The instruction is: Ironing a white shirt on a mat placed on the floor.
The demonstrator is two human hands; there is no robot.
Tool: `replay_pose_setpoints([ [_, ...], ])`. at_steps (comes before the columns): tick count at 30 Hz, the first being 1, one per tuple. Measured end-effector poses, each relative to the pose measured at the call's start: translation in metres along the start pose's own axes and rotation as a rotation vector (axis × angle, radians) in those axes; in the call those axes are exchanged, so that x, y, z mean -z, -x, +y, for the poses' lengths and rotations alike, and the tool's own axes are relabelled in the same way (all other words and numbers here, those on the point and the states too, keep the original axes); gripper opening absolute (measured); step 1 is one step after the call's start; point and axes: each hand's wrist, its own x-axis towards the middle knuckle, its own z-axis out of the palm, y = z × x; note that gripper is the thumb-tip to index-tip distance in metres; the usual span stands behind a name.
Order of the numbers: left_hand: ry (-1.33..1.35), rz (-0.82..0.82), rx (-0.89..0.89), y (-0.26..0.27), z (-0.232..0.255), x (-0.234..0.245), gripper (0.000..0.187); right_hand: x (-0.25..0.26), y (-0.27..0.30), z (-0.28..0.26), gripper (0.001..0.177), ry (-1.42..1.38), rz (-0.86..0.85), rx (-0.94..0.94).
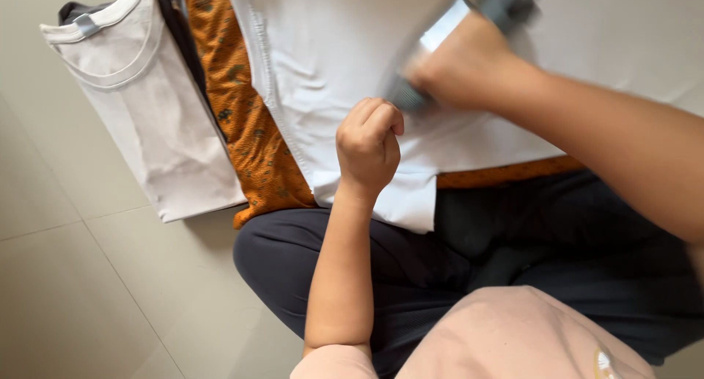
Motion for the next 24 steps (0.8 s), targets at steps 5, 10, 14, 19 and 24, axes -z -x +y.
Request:
replay_pose_setpoints([
  [5, -0.124, -0.205, 0.008, 0.02, 0.001, -0.025, 0.018, 0.011, 0.178, 0.038, 0.04, 0.026, -0.32, -0.082],
  [10, -0.212, -0.383, -0.031, 0.035, 0.013, -0.046, 0.015, 0.013, 0.265, 0.091, 0.04, 0.196, -0.329, -0.305],
  [14, -0.214, -0.264, -0.077, 0.025, 0.027, -0.046, 0.014, 0.012, 0.239, 0.069, 0.048, 0.033, -0.09, -0.369],
  [19, -0.22, -0.055, -0.065, 0.01, 0.029, -0.008, 0.017, 0.01, 0.141, -0.028, 0.035, -0.07, 0.129, -0.289],
  [24, -0.13, 0.056, 0.029, 0.009, 0.029, 0.021, 0.018, -0.016, 0.051, -0.114, 0.011, -0.168, 0.315, -0.251],
])
